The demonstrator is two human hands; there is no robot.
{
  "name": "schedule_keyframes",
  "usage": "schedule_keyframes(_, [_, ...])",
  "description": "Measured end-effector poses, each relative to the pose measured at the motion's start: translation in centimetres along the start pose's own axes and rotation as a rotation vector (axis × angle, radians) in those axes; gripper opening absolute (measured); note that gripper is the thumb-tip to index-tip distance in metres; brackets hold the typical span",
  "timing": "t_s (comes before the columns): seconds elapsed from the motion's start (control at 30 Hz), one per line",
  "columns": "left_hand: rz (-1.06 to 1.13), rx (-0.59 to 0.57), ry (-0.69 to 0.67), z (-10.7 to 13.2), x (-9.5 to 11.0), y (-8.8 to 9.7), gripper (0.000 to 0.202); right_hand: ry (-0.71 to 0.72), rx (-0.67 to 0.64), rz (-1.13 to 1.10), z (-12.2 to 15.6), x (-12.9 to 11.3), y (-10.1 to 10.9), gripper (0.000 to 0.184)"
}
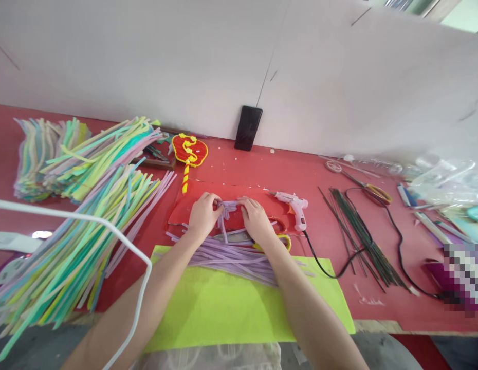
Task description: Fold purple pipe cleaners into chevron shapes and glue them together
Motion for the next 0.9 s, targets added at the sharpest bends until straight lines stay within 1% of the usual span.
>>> schedule_keyframes(0.33, [0.002, 0.000, 0.003, 0.02, 0.39, 0.27, 0.008, 0.056, 0.003, 0.048, 0.03, -0.22, -0.24, 0.032])
schedule_keyframes(0.9, [0.009, 0.002, -0.005, 0.01, 0.24, 0.12, 0.008, 0.042, -0.018, 0.070, -0.04, -0.35, -0.24, 0.030])
Point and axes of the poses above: each hand's wrist, its own z-axis away from the middle knuckle, its own y-axis out of the back of the hand, x = y × z, the point moved 9 cm from there along -z, towards the middle knuckle, and after that the axes turned 10 degrees about x, right-handed, at the moved point
